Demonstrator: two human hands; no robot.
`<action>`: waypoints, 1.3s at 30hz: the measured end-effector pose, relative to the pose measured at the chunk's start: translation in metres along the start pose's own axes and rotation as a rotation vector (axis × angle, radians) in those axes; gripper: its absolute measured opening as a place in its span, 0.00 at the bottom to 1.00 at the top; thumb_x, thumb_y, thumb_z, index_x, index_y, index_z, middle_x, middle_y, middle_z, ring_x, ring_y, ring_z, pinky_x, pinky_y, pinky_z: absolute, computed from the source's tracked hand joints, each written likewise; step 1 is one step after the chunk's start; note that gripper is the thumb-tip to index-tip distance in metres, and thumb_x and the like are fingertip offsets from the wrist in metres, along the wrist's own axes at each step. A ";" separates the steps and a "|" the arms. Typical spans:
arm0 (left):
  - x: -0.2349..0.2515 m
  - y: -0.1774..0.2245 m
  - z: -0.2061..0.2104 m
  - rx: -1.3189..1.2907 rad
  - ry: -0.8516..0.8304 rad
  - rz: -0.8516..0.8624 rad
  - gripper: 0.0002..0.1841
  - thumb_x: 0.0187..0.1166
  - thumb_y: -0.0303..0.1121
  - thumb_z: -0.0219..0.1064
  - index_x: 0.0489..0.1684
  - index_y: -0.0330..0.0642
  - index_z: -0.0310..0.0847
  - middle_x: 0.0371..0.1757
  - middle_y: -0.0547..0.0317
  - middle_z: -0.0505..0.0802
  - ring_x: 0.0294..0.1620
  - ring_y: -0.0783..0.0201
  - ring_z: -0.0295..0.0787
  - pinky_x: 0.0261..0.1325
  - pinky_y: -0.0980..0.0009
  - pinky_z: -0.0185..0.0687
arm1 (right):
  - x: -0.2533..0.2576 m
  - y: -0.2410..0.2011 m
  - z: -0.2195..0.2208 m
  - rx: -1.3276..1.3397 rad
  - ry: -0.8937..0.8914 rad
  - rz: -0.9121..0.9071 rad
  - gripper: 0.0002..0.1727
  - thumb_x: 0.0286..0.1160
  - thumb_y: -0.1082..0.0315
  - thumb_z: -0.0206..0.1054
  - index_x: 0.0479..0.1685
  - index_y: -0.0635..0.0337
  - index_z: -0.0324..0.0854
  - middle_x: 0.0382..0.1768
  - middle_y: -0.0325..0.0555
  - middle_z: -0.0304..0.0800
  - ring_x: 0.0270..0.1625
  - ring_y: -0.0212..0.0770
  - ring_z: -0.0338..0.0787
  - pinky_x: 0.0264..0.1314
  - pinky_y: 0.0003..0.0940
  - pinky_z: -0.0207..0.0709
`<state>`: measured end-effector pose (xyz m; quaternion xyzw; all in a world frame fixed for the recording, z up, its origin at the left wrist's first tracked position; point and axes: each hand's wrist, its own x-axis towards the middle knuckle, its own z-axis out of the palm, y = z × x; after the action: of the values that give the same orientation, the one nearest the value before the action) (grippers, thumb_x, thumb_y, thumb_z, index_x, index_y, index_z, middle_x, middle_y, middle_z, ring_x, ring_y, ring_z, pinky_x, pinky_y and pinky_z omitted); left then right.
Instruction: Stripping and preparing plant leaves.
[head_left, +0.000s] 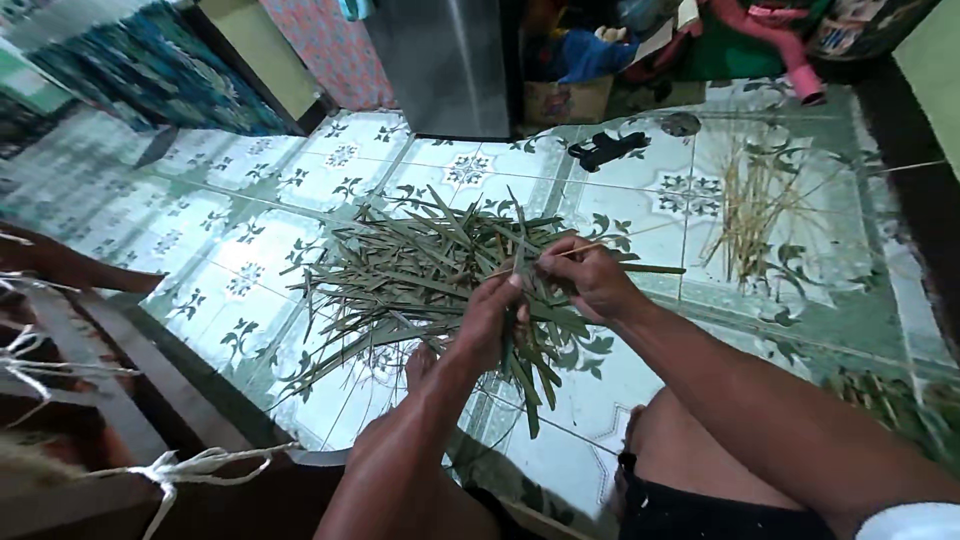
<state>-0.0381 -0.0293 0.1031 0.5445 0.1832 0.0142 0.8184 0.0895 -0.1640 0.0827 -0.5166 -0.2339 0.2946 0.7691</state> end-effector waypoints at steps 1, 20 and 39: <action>0.002 0.000 -0.003 -0.039 -0.002 0.016 0.21 0.92 0.37 0.48 0.81 0.45 0.67 0.19 0.64 0.79 0.15 0.71 0.77 0.19 0.76 0.78 | -0.002 0.003 0.004 0.037 -0.015 0.028 0.01 0.77 0.72 0.67 0.41 0.57 0.83 0.34 0.41 0.90 0.33 0.32 0.87 0.37 0.27 0.83; -0.005 0.040 -0.057 0.146 0.196 0.197 0.19 0.93 0.43 0.48 0.68 0.45 0.80 0.18 0.67 0.78 0.13 0.74 0.73 0.17 0.79 0.75 | -0.003 -0.011 -0.016 -0.827 -0.451 0.000 0.19 0.93 0.60 0.51 0.61 0.60 0.85 0.29 0.37 0.84 0.25 0.26 0.78 0.31 0.25 0.76; -0.017 0.057 -0.060 -0.074 0.070 0.327 0.19 0.90 0.46 0.50 0.69 0.50 0.78 0.13 0.76 0.75 0.09 0.81 0.69 0.16 0.85 0.71 | -0.008 -0.030 -0.040 -0.732 -0.479 -0.197 0.17 0.90 0.63 0.54 0.54 0.60 0.88 0.24 0.27 0.79 0.25 0.16 0.74 0.32 0.14 0.72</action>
<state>-0.0633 0.0435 0.1385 0.5356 0.1198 0.1729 0.8179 0.1162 -0.2046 0.0956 -0.6474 -0.5423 0.2291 0.4841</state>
